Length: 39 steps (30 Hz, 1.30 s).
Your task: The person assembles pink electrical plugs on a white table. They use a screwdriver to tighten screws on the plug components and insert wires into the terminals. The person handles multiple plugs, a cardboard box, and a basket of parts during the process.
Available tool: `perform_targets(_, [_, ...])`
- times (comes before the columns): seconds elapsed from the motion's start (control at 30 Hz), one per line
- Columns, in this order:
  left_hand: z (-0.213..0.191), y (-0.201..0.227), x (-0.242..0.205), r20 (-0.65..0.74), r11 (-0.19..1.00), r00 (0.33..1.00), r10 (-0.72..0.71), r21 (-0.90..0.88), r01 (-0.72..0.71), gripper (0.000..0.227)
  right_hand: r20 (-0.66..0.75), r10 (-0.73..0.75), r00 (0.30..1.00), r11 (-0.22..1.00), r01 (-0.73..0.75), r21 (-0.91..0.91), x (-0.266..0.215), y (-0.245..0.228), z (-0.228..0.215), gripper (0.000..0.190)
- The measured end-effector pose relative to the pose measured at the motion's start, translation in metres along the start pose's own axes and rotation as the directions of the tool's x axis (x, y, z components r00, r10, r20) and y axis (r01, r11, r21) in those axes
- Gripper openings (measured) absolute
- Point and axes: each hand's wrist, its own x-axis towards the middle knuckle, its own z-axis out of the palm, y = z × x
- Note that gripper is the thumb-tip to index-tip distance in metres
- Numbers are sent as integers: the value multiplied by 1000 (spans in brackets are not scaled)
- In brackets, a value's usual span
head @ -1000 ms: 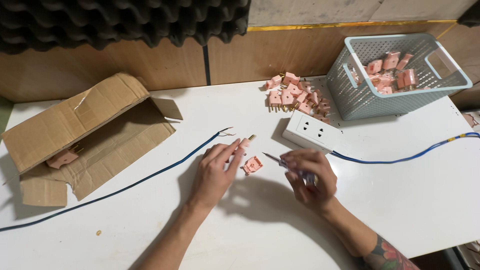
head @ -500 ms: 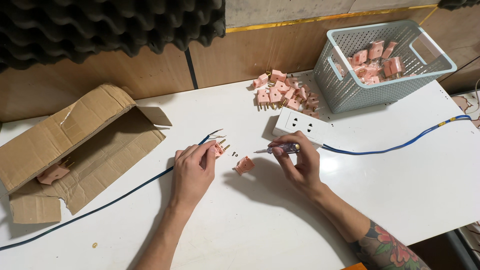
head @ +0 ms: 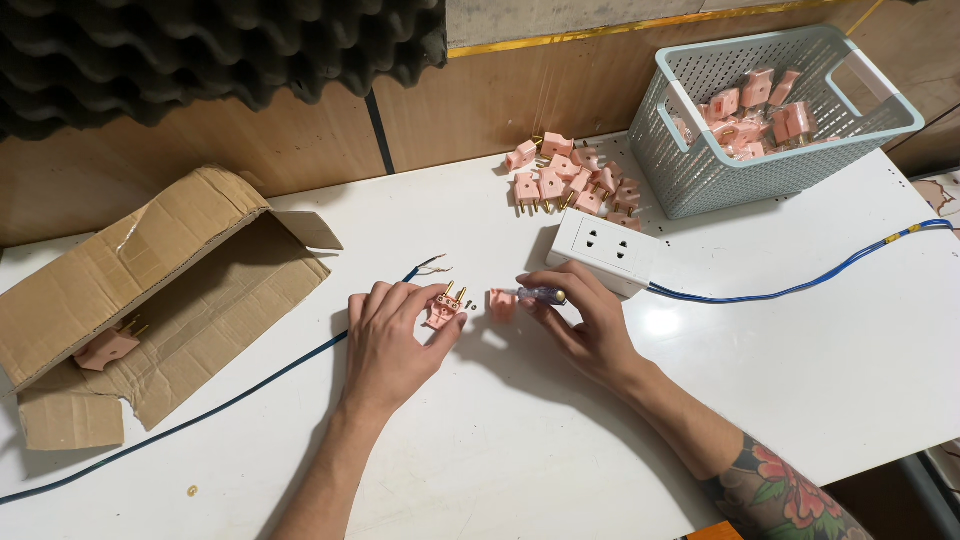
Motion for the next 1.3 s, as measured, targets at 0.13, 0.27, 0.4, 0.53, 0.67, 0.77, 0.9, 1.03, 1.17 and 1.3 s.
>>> perform_targets(0.13, [0, -1, 0, 71, 998, 996, 50, -43, -47, 37, 23, 32, 999, 999, -32, -15, 3, -4, 2, 22])
perform_targets(0.27, [-12, 8, 3, 146, 986, 980, 132, -123, -115, 36, 28, 81, 996, 997, -80, -11, 6, -10, 2, 24])
perform_targets(0.4, [-13, 12, 3, 164, 966, 960, 226, -168, -198, 38, -15, 45, 999, 999, -44, 22, 2, 1, 0, 28])
perform_targets(0.53, [-16, 27, 3, 216, 949, 937, 274, -220, -227, 46, -80, 9, 997, 994, -1, 107, -5, 9, -4, 41])
perform_targets(0.67, [-12, 28, 1, 211, 950, 944, 253, -237, -202, 57, -85, -13, 996, 974, 32, 224, -8, 7, -9, 56])
perform_targets(0.77, [4, 22, -5, 150, 961, 955, 254, -153, -231, 47, -46, -63, 997, 960, 74, 272, -7, 4, -13, 58])
perform_targets(0.9, [5, 20, -6, 138, 954, 948, 287, -127, -271, 37, 2, -61, 998, 955, 58, 292, -9, -3, -8, 57])
perform_targets(1.03, [5, 22, -7, 152, 940, 937, 315, -188, -286, 36, 17, -76, 997, 952, 68, 298, -12, -7, -4, 56])
perform_targets(1.17, [8, 23, -7, 121, 938, 939, 322, -174, -299, 37, 24, -84, 996, 950, 73, 304, -13, -7, -2, 56])
perform_targets(1.3, [9, 22, -8, 111, 939, 943, 315, -179, -293, 32, 29, -74, 997, 946, 61, 320, -13, -5, 1, 55])
